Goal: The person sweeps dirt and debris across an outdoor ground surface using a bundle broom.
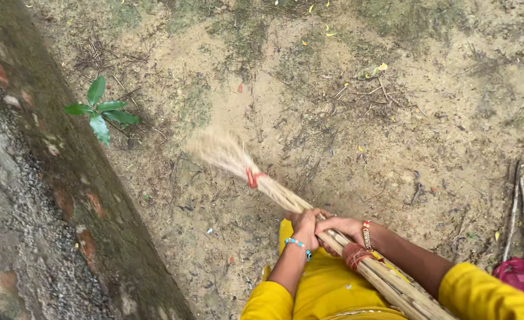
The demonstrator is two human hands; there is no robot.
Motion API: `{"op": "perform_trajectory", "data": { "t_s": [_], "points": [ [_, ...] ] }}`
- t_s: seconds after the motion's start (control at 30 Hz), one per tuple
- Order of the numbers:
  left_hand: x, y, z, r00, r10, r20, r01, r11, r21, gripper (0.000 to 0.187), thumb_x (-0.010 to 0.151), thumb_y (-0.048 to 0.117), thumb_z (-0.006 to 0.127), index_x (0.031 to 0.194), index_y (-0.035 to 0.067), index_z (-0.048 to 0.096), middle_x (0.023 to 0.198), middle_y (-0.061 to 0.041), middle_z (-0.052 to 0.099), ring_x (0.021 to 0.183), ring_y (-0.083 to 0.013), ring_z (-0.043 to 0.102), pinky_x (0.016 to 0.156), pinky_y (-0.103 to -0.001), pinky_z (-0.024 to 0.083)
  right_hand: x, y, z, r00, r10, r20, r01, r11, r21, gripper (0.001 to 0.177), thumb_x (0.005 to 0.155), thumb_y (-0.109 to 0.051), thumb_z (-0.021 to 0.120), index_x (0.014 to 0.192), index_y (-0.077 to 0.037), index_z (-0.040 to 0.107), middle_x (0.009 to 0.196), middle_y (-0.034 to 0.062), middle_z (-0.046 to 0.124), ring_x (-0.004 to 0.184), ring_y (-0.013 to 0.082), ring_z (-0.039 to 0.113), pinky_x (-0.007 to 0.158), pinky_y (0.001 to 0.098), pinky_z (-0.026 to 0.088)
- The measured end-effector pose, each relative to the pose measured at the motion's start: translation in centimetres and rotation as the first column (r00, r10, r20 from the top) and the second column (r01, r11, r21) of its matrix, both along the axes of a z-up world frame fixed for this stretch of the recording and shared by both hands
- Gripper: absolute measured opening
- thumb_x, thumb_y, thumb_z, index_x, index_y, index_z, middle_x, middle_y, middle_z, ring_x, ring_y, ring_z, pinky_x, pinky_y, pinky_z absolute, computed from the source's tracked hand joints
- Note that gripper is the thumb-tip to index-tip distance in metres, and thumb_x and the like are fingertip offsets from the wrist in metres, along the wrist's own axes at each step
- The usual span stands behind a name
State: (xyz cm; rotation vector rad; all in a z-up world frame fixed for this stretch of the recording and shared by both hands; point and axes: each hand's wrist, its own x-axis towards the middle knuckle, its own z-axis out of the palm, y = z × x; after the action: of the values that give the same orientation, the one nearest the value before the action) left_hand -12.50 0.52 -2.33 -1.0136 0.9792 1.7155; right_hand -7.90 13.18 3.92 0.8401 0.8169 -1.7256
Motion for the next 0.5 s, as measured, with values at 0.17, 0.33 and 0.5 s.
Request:
{"op": "perform_trajectory", "data": {
  "t_s": [0.17, 0.33, 0.5],
  "points": [
    [1.0, 4.9, -7.5, 0.983, -0.181, -0.022, 0.182, 0.979, 0.09, 0.036, 0.096, 0.019, 0.067, 0.126, 0.008, 0.05, 0.099, -0.013, 0.065, 0.081, -0.0304, 0.067, 0.063, -0.047, 0.061, 2.1, 2.0, -1.4, 0.963, -0.161, -0.217, 0.204, 0.96, 0.194, 0.03, 0.076, -0.03, 0.075, 0.104, -0.021, 0.068, 0.08, 0.0057, 0.072, 0.06, 0.0168, 0.065, 0.052, 0.0331, 0.052],
    [2.6, 14.5, -9.7, 0.881, -0.411, -0.235, 0.446, 0.886, 0.125, 0.049, 0.094, 0.015, 0.069, 0.134, 0.005, 0.042, 0.1, -0.014, 0.064, 0.082, -0.0281, 0.066, 0.062, -0.043, 0.061, 10.1, 10.7, -0.3, 0.871, -0.469, 0.145, 0.481, 0.874, -0.067, 0.04, 0.082, -0.047, 0.077, 0.085, -0.008, 0.07, 0.056, 0.0032, 0.062, 0.035, 0.0138, 0.051, 0.027, 0.029, 0.043],
    [1.5, 21.4, -2.4, 0.749, -0.53, -0.398, 0.524, 0.841, -0.136, 0.075, 0.087, 0.003, 0.07, 0.146, 0.006, 0.023, 0.103, -0.019, 0.063, 0.081, -0.0283, 0.067, 0.061, -0.04, 0.06, 7.2, 14.0, 3.9, 0.766, -0.633, -0.111, 0.617, 0.675, 0.404, 0.017, 0.081, -0.028, 0.072, 0.093, -0.017, 0.067, 0.067, 0.0052, 0.066, 0.046, 0.0162, 0.058, 0.039, 0.0309, 0.047]
  ]
}}
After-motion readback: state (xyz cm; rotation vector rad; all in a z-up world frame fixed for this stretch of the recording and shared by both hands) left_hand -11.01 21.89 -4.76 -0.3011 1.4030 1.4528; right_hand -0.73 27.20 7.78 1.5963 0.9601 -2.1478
